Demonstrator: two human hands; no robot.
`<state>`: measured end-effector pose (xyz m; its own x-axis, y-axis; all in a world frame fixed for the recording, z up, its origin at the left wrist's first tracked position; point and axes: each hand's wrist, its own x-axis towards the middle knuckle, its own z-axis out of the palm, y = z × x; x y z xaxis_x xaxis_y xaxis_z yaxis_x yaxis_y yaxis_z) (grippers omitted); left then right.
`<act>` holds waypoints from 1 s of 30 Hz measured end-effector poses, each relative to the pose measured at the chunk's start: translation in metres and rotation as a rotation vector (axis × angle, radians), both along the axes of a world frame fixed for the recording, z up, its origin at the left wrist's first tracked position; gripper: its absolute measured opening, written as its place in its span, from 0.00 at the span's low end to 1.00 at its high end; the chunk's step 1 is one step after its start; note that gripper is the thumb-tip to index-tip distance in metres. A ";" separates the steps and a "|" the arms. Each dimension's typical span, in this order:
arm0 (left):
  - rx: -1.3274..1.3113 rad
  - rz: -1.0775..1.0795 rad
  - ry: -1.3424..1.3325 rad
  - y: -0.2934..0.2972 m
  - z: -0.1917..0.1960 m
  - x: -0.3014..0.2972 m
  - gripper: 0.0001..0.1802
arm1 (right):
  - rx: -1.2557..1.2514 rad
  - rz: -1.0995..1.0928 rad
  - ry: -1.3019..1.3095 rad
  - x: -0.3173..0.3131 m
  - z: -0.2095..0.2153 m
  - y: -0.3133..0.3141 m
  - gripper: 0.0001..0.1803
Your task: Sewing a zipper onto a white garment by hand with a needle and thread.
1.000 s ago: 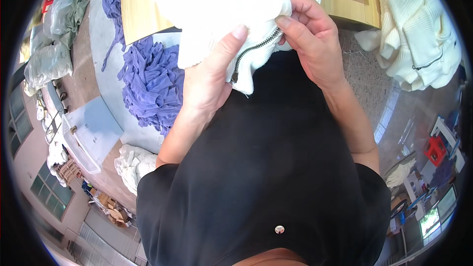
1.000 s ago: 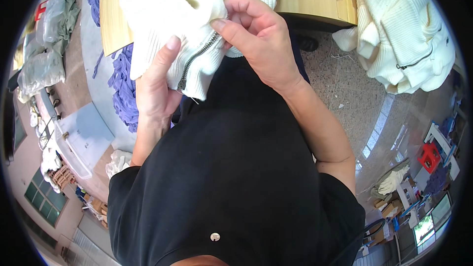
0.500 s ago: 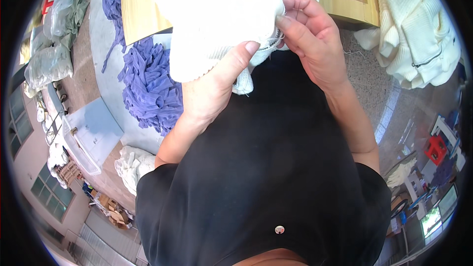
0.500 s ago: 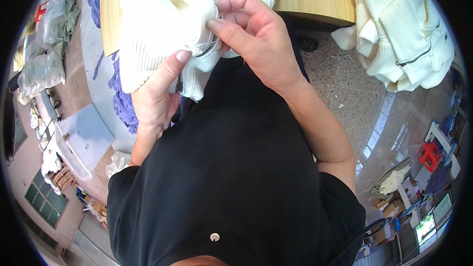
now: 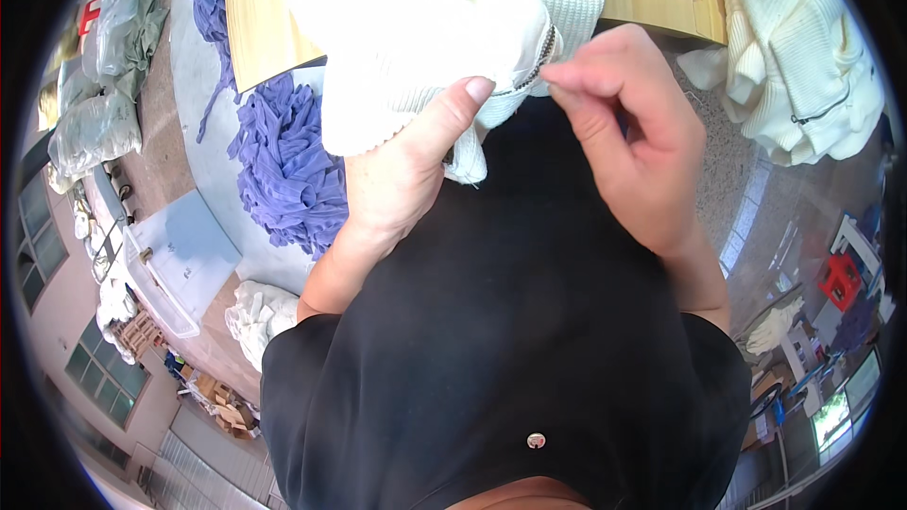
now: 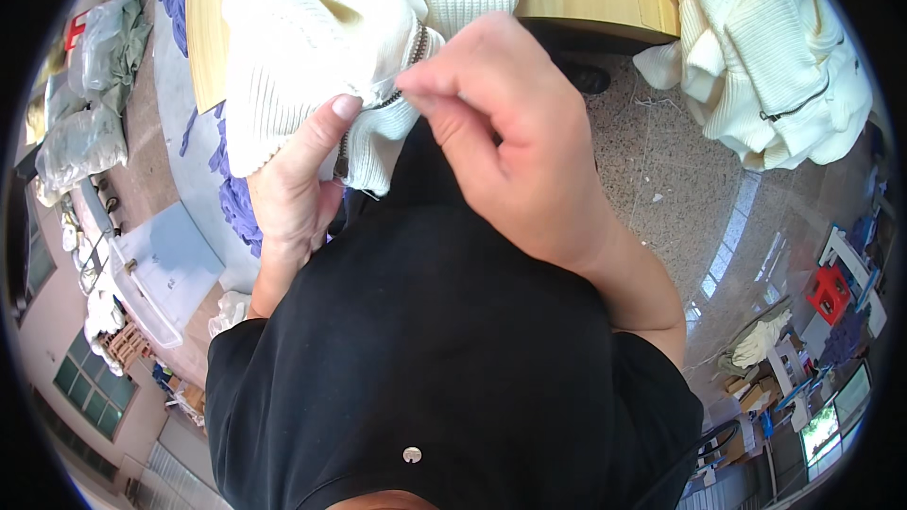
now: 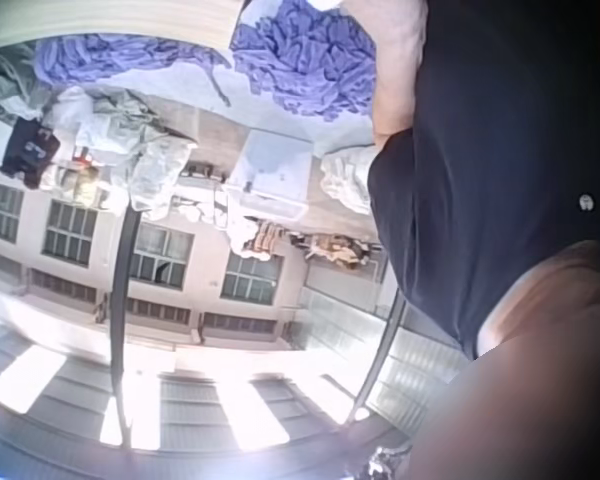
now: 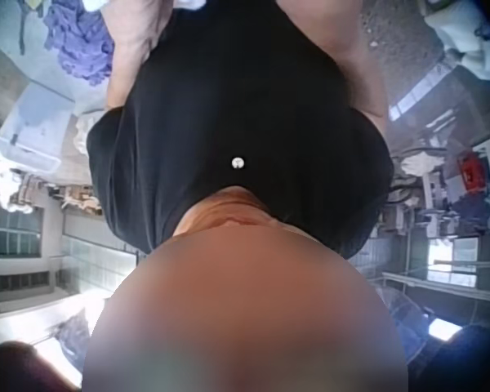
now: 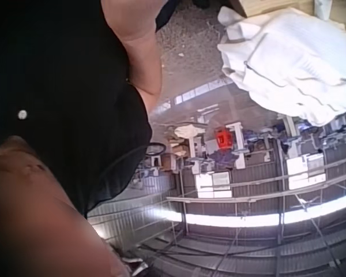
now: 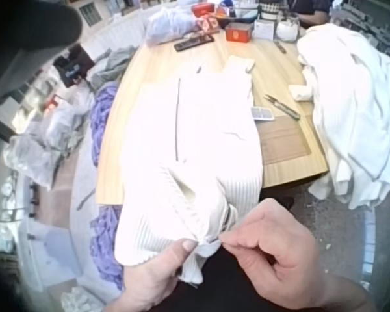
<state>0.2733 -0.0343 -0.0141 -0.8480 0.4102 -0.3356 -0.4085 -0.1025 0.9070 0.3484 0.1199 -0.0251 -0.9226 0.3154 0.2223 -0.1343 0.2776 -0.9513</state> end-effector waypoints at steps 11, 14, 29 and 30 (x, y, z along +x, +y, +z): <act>0.086 0.038 0.017 0.002 -0.002 0.002 0.14 | 0.399 -0.007 0.164 -0.001 -0.003 -0.005 0.14; 0.108 0.035 -0.005 0.001 -0.003 0.001 0.15 | 0.428 -0.005 0.174 -0.002 -0.004 -0.004 0.16; 0.141 0.035 -0.060 0.001 -0.003 0.001 0.17 | 0.446 -0.003 0.241 -0.003 -0.008 -0.004 0.17; 0.139 0.036 -0.065 0.001 -0.003 0.001 0.17 | 0.450 0.000 0.253 -0.003 -0.009 -0.004 0.17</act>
